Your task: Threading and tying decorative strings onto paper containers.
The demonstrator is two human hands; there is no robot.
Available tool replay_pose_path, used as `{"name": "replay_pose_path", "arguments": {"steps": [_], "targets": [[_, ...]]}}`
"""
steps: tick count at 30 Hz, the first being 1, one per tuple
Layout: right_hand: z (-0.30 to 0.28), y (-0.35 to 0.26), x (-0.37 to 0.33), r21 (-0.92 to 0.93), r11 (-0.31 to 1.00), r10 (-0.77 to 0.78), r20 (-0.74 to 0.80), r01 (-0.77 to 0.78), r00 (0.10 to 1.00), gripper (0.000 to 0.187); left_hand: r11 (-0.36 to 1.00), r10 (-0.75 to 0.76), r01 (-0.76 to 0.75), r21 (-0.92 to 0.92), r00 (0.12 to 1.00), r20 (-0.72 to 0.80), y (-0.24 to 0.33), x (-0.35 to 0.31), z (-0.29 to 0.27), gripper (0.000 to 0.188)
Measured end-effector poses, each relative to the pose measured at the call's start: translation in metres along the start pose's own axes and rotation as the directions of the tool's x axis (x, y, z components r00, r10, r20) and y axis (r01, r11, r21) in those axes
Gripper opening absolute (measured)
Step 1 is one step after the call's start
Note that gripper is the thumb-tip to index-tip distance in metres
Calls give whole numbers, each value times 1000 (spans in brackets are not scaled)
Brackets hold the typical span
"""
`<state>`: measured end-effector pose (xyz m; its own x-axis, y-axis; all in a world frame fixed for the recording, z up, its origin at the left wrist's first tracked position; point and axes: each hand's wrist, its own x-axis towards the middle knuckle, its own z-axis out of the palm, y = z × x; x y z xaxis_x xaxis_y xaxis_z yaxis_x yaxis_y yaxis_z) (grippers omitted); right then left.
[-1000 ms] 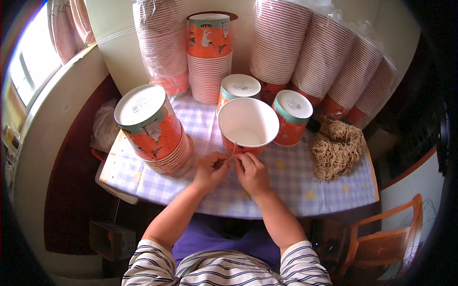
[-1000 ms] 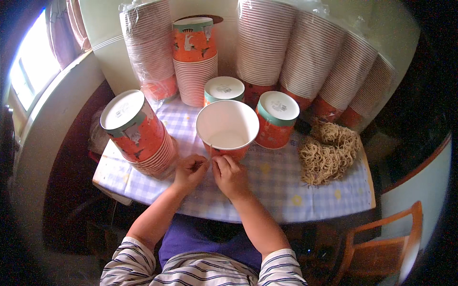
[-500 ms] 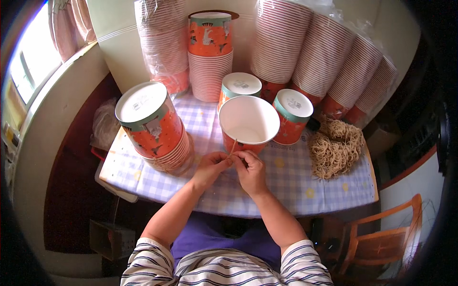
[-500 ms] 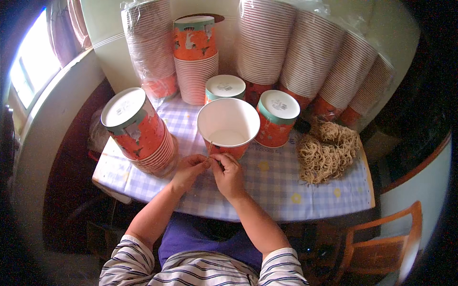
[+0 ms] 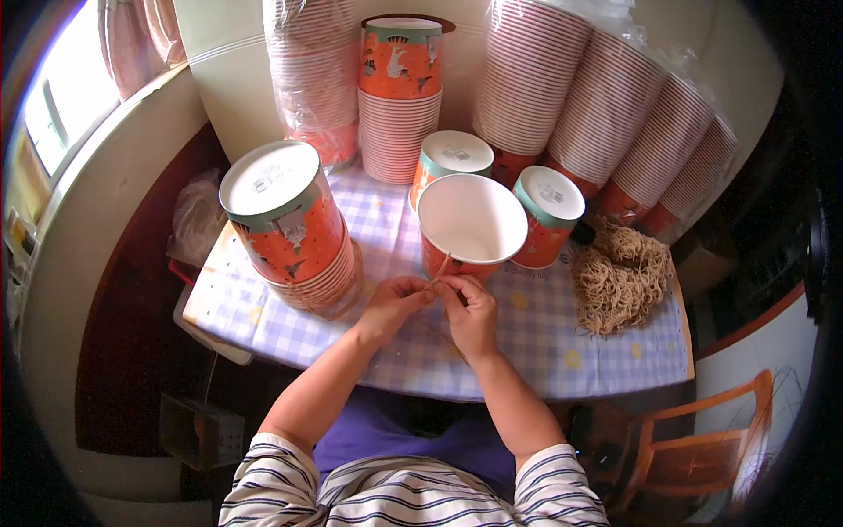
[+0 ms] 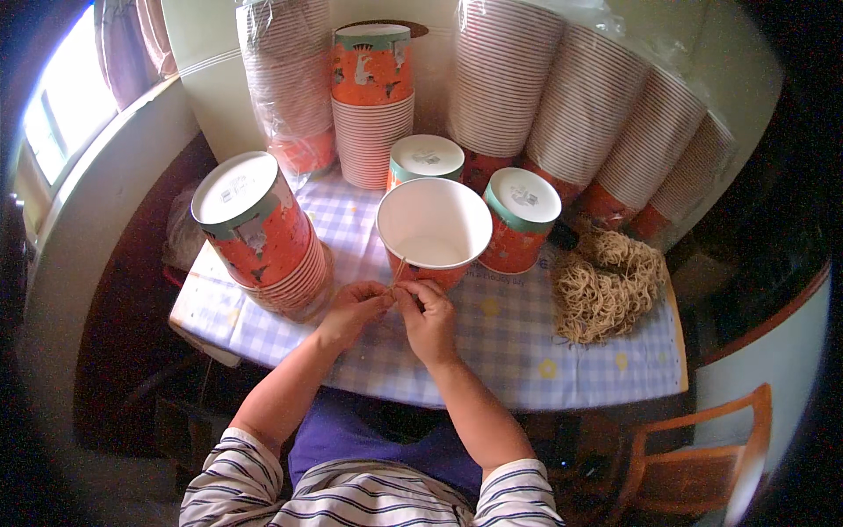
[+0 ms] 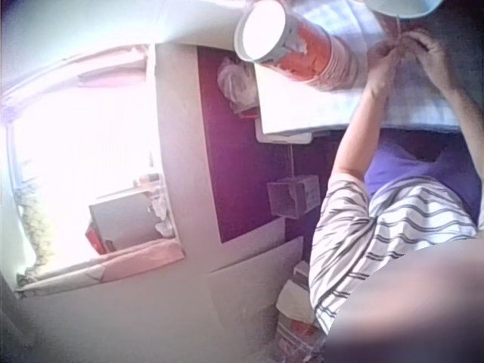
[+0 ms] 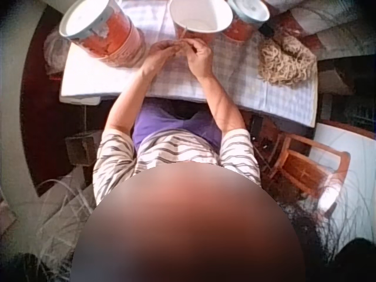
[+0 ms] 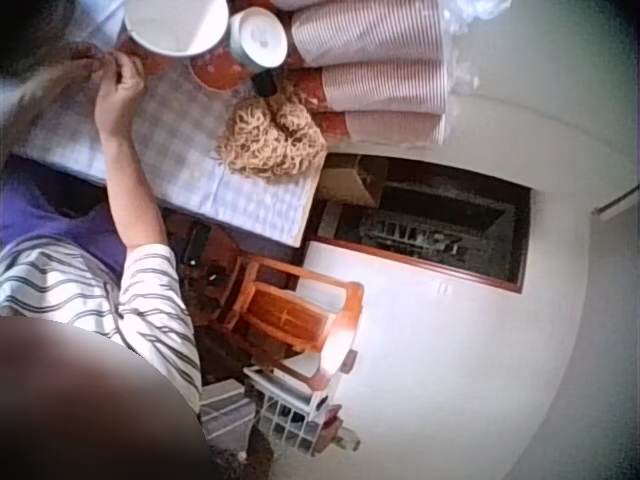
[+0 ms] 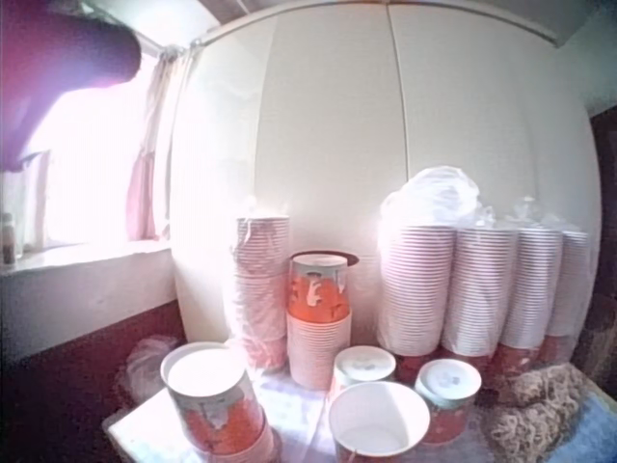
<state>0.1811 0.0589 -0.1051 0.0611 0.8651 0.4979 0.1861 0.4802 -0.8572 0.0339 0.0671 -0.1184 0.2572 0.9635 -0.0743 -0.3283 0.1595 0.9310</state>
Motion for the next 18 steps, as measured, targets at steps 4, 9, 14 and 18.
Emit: {"name": "replay_pose_path", "arguments": {"steps": [4, 9, 14, 18], "targets": [[-2, -1, 0, 98, 990, 92, 58, -98, 994, 9, 1000, 32, -32, -2, 1000, -2, -1, 0, 2, 15], [-4, 1, 0, 88, 993, 72, 70, -78, 995, 9, 998, 30, -29, 51, 999, -18, -2, 2, 1, 16], [-4, -7, 1, 56, 993, 101, 101, -107, 990, 10, 994, 50, -48, 100, 999, -20, 0, 1, 2, 18], [-3, -5, 0, 40, 995, 85, 92, -89, 992, 9, 992, 52, -47, 118, 998, -34, 0, 0, 2, 17]]}}
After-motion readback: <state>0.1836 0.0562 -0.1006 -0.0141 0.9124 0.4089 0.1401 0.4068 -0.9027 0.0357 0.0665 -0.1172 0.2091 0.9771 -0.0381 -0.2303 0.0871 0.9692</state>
